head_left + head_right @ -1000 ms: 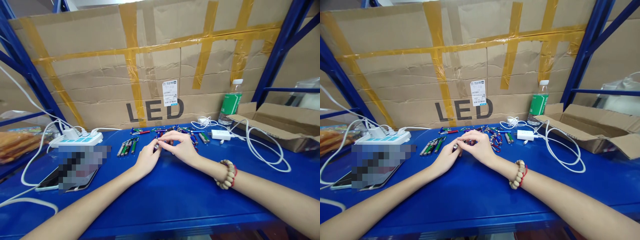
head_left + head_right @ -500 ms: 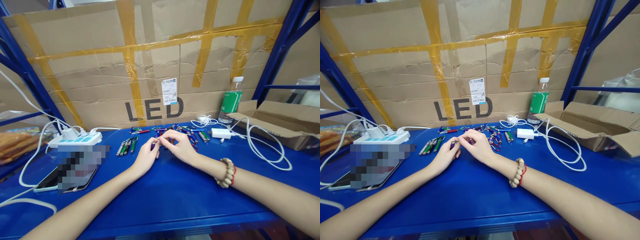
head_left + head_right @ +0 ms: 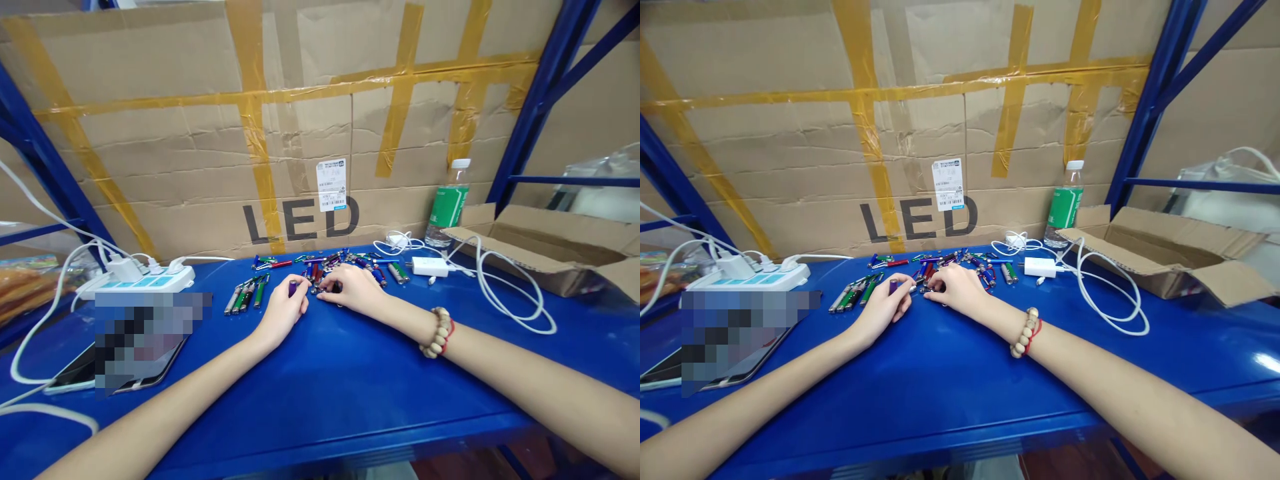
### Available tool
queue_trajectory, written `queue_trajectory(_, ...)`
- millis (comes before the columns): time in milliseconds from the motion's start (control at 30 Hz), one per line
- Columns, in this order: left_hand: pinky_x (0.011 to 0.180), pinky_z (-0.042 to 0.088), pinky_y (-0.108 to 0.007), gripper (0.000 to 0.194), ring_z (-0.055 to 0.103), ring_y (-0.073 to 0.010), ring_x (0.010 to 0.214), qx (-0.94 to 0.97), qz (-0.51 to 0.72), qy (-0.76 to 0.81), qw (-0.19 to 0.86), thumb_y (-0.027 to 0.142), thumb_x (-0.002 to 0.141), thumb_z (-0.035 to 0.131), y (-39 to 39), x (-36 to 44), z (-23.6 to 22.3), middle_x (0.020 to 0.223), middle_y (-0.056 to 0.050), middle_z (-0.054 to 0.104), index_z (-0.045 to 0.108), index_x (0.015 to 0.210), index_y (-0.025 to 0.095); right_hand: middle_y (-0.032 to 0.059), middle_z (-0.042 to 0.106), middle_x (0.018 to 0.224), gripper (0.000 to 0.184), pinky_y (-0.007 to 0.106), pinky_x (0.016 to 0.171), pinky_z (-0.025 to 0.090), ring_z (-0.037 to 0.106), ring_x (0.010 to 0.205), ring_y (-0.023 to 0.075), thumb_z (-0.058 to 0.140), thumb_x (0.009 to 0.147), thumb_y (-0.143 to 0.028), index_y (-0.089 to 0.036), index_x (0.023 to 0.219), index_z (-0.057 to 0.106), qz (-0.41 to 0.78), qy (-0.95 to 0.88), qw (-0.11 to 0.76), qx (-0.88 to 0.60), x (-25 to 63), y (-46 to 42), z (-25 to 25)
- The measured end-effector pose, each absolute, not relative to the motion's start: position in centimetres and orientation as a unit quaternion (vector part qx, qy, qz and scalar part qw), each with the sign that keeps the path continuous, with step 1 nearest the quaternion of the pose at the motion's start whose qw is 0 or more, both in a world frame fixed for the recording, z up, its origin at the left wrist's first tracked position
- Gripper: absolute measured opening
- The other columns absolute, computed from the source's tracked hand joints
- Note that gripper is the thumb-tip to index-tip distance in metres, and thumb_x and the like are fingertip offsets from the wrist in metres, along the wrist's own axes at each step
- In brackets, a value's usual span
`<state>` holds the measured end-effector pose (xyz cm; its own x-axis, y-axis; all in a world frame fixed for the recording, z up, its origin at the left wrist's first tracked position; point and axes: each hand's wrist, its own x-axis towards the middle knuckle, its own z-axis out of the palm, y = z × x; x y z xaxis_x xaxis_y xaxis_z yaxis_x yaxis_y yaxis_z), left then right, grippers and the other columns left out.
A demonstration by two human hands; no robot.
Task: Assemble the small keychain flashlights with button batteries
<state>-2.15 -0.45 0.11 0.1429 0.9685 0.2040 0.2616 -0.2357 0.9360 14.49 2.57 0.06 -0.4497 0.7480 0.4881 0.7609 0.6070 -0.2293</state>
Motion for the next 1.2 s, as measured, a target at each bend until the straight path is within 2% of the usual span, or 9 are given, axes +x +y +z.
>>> queue_trajectory(167, 0.035, 0.026, -0.016, 0.021, 0.033, -0.0066, 0.034, 0.654, 0.445, 0.471, 0.391, 0.040, 0.080, 0.045, -0.4, -2.2, 0.0, 0.042, 0.009, 0.044, 0.046, 0.081, 0.018, -0.0032, 0.070, 0.076, 0.017, 0.021, 0.055, 0.035, 0.060, 0.073, 0.0130, 0.064, 0.073, -0.039, -0.025, 0.081, 0.068, 0.018, -0.837, 0.287, -0.465, 14.5, 2.5, 0.2)
queue_trajectory(333, 0.035, 0.025, -0.017, 0.022, 0.033, -0.0067, 0.034, 0.652, 0.445, 0.476, 0.388, 0.040, 0.079, 0.045, -0.5, -2.2, 0.0, 0.041, 0.009, 0.043, 0.046, 0.080, 0.019, -0.0026, 0.070, 0.078, 0.014, 0.023, 0.058, 0.038, 0.060, 0.080, 0.0166, 0.063, 0.074, -0.037, -0.025, 0.080, 0.068, 0.006, -0.831, 0.273, -0.485, 14.2, 2.0, 0.4)
queue_trajectory(533, 0.037, 0.023, -0.017, 0.022, 0.032, -0.0067, 0.032, 0.650, 0.451, 0.474, 0.386, 0.040, 0.078, 0.045, -0.4, -2.1, 0.2, 0.040, 0.009, 0.043, 0.047, 0.080, 0.018, 0.0007, 0.068, 0.084, 0.015, 0.026, 0.067, 0.042, 0.059, 0.084, 0.0179, 0.065, 0.073, -0.036, -0.022, 0.077, 0.067, 0.005, -0.832, 0.303, -0.465, 14.0, 2.1, 0.1)
queue_trajectory(700, 0.038, 0.024, -0.017, 0.021, 0.031, -0.0061, 0.032, 0.663, 0.448, 0.465, 0.377, 0.038, 0.080, 0.043, -0.4, -2.1, 0.0, 0.040, 0.009, 0.041, 0.047, 0.080, 0.018, 0.0010, 0.067, 0.077, 0.017, 0.024, 0.062, 0.042, 0.060, 0.071, 0.0150, 0.060, 0.076, -0.036, -0.020, 0.077, 0.065, 0.039, -0.816, 0.372, -0.440, 13.5, 1.6, 0.1)
queue_trajectory(833, 0.040, 0.025, -0.018, 0.022, 0.032, -0.0065, 0.034, 0.681, 0.437, 0.459, 0.367, 0.038, 0.082, 0.041, -0.8, -2.2, 0.1, 0.040, 0.009, 0.040, 0.045, 0.076, 0.018, -0.0005, 0.064, 0.065, 0.014, 0.023, 0.055, 0.041, 0.057, 0.057, 0.0122, 0.060, 0.076, -0.032, -0.019, 0.078, 0.065, 0.075, -0.821, 0.390, -0.410, 13.1, 1.2, 0.2)
queue_trajectory(1000, 0.041, 0.025, -0.018, 0.021, 0.032, -0.0070, 0.035, 0.684, 0.443, 0.450, 0.366, 0.037, 0.083, 0.040, -0.9, -2.2, 0.1, 0.040, 0.009, 0.039, 0.044, 0.076, 0.018, 0.0010, 0.064, 0.070, 0.009, 0.022, 0.051, 0.041, 0.055, 0.054, 0.0104, 0.062, 0.074, -0.026, -0.018, 0.078, 0.065, 0.066, -0.826, 0.433, -0.355, 13.1, 1.4, 0.1)
queue_trajectory(1200, 0.042, 0.026, -0.018, 0.017, 0.033, -0.0078, 0.036, 0.671, 0.452, 0.439, 0.390, 0.032, 0.083, 0.038, -0.8, -2.2, -0.1, 0.040, 0.009, 0.038, 0.045, 0.078, 0.018, 0.0036, 0.066, 0.081, 0.012, 0.021, 0.052, 0.045, 0.056, 0.058, 0.0100, 0.059, 0.078, -0.027, -0.020, 0.084, 0.066, 0.045, -0.849, 0.456, -0.264, 13.2, 1.2, -0.1)
